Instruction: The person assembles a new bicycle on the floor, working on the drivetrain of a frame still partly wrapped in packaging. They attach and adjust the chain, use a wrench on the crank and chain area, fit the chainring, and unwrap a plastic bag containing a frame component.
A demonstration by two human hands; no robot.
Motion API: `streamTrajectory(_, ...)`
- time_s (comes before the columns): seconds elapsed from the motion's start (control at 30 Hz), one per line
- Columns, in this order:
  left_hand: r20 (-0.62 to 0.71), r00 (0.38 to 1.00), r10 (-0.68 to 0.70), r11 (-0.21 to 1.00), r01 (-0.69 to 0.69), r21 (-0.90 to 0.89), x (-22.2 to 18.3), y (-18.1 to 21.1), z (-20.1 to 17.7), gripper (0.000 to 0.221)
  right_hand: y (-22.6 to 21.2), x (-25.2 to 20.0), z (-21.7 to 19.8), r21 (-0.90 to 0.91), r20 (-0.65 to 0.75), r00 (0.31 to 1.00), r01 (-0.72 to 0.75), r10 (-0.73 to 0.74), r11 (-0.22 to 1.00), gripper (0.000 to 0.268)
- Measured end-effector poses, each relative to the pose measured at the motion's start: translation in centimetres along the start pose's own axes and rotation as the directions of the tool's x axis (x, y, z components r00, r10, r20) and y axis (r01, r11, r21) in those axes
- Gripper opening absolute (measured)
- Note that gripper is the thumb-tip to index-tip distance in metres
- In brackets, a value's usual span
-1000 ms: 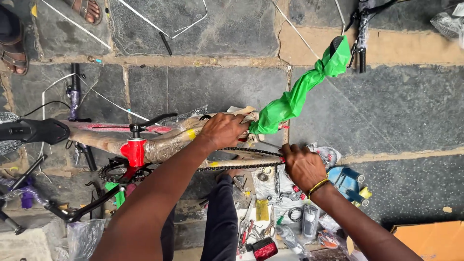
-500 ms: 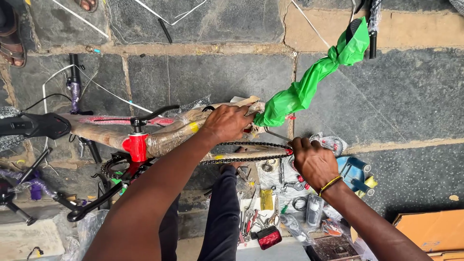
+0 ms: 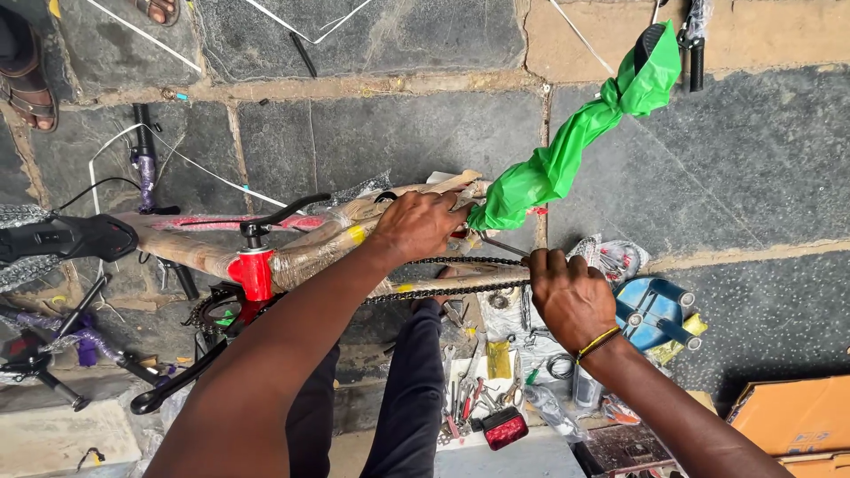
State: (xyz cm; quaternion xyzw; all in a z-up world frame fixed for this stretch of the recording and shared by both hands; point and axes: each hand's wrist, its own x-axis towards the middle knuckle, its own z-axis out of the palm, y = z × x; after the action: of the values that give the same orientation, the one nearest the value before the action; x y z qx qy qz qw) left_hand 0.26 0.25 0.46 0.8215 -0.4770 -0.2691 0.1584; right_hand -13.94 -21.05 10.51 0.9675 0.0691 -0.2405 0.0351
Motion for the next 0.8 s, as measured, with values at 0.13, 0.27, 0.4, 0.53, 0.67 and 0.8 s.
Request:
streamTrajectory(0.13,-0.009,1.000,0.017,1.000,-0.017,0.000,0.1,-0.3,0.4,0.045,-0.3,0.2,-0.4,-0.097,-0.046,0.998,0.041,-0.046,0.994,0.028)
streamTrajectory(0.27,-0.026,0.999,0.024,1.000,-0.024,-0.006,0.3,-0.3,0.7,0.050,0.3,0.2,0.5,-0.150,-0.037,0.999,0.009,-0.015,0.989,0.035)
streamTrajectory(0.4,-0.023,0.999,0.038,0.999,-0.038,0.004,0.6,-0.8,0.4,0.053,0.3,-0.4,1.4,-0.107,-0.207,0.977,0.022,-0.044,0.994,0.042)
streamTrajectory(0.53,-0.130,0.989,0.066,0.998,-0.063,0.029,1.0,-0.7,0.6,0.053,1.1,0.6,1.9,-0.072,-0.339,0.941,-0.013,-0.012,0.997,0.040)
streamTrajectory(0.67,-0.020,1.000,0.008,1.000,-0.009,-0.014,1.6,-0.8,1.6,0.053,2.3,0.6,4.1,-0.011,-0.419,0.908,-0.022,0.016,1.000,0.040)
streamTrajectory(0.8,0.032,0.999,0.024,0.999,-0.022,-0.036,1.5,0.3,1.6,0.057,3.1,-0.2,5.3,-0.011,-0.438,0.898,-0.043,0.034,0.999,0.039)
